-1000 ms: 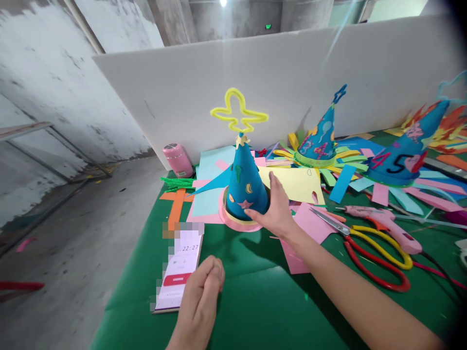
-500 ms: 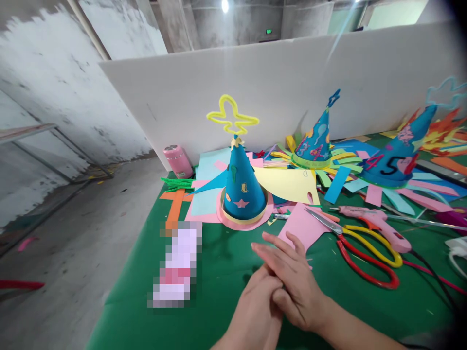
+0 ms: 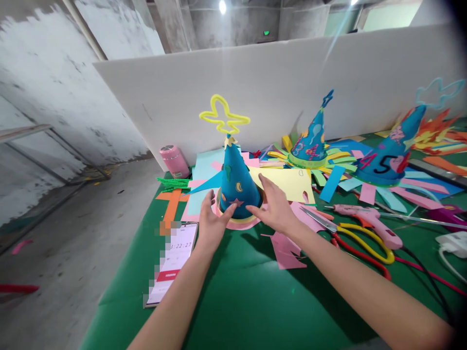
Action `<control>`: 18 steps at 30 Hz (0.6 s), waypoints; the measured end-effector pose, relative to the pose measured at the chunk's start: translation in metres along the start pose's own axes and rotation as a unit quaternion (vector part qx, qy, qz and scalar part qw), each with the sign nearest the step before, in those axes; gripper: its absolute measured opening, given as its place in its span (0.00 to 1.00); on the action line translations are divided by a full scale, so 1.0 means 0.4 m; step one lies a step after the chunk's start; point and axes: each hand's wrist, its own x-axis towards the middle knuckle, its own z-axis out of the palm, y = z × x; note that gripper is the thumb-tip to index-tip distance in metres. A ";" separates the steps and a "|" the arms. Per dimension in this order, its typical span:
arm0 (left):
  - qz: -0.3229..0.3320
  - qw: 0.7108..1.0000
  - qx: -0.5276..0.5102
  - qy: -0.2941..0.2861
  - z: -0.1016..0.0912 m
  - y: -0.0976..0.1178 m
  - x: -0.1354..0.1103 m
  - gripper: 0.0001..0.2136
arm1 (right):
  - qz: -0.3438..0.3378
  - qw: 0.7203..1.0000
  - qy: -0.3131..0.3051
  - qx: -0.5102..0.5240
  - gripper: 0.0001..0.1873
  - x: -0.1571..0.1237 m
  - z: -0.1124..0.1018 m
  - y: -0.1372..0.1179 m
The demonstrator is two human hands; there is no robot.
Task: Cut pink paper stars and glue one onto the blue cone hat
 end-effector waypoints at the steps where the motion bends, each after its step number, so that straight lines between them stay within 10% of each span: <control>1: -0.001 1.000 -0.005 -0.020 0.003 -0.009 0.018 0.34 | 0.009 1.000 -0.002 0.001 0.46 0.016 0.016 -0.007; 18: 0.022 0.994 -0.027 -0.100 -0.005 -0.057 0.081 0.27 | 0.028 0.999 0.021 0.029 0.44 0.059 0.059 -0.015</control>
